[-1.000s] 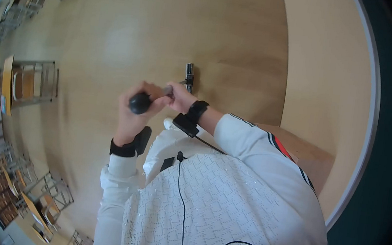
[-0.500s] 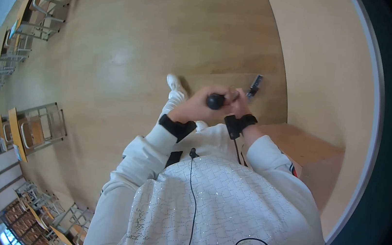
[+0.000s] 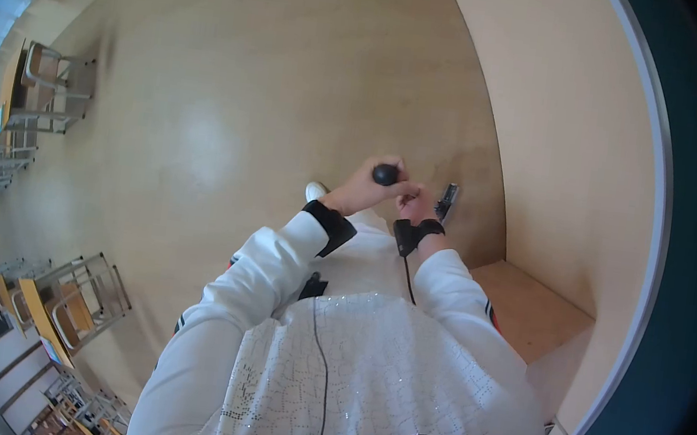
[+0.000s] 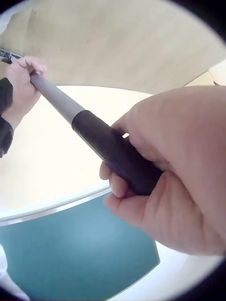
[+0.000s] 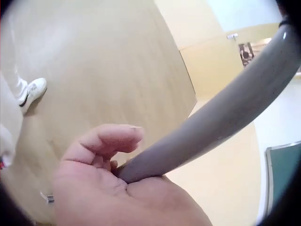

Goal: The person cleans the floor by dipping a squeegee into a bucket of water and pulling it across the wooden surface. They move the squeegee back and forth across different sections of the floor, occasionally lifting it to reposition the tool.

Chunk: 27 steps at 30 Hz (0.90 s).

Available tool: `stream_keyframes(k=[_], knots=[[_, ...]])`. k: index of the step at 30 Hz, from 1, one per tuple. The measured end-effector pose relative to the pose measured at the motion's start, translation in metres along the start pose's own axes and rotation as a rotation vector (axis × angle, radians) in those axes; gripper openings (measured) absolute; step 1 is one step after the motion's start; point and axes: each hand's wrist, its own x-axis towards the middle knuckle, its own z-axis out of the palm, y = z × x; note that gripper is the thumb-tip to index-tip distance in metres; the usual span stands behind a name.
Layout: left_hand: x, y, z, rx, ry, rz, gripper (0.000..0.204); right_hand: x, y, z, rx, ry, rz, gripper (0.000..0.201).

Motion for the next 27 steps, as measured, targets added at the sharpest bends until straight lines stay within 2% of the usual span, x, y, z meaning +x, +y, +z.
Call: stream_keyframes(k=[2,3,5,7,8,10,12,14,15,16,18,22,24,27], knots=[[0.010,0.022,-0.022,0.019,-0.007,-0.006,0.016,-0.002,0.010,0.041,-0.181,0.041,-0.080,0.013],[0.018,0.032,-0.035,0.043,-0.003,-0.005,0.016,0.005,0.013,0.057,-0.163,0.048,-0.092,0.013],[0.039,0.052,-0.075,0.086,0.000,-0.019,0.015,0.033,0.013,0.102,-0.052,-0.085,-0.021,0.017],[0.055,0.074,-0.105,-0.028,0.114,0.059,0.016,0.053,0.014,0.152,-0.067,-0.094,0.001,0.016],[0.060,0.085,-0.119,-0.025,0.112,0.055,0.016,0.055,0.018,0.181,-0.133,-0.121,-0.031,0.013],[0.069,0.112,-0.157,0.008,0.269,-0.006,0.017,0.088,0.027,0.225,-0.197,-0.152,-0.050,0.011],[0.083,0.139,-0.197,0.037,0.334,0.007,0.018,0.140,0.028,0.266,-0.005,-0.144,0.221,0.010],[0.095,0.164,-0.236,0.067,0.432,0.020,0.019,0.172,0.033,0.323,-0.067,-0.121,0.267,0.011],[0.093,0.176,-0.250,0.072,0.426,0.015,0.020,0.173,0.041,0.346,-0.119,-0.086,0.296,0.012],[0.096,0.186,-0.264,0.084,0.421,0.021,0.021,0.178,0.043,0.370,-0.175,-0.121,0.293,0.012],[0.102,0.203,-0.292,0.063,0.521,0.039,0.021,0.202,0.047,0.412,-0.242,-0.165,0.359,0.013],[0.094,0.225,-0.345,-0.012,0.759,0.093,0.021,0.239,0.082,0.483,-0.374,-0.174,0.471,0.015],[0.080,0.208,-0.353,-0.094,0.867,0.126,0.020,0.247,0.099,0.479,-0.462,-0.155,0.499,0.018],[0.057,0.205,-0.374,-0.103,0.949,0.107,0.019,0.250,0.120,0.501,-0.592,-0.135,0.579,0.021]])
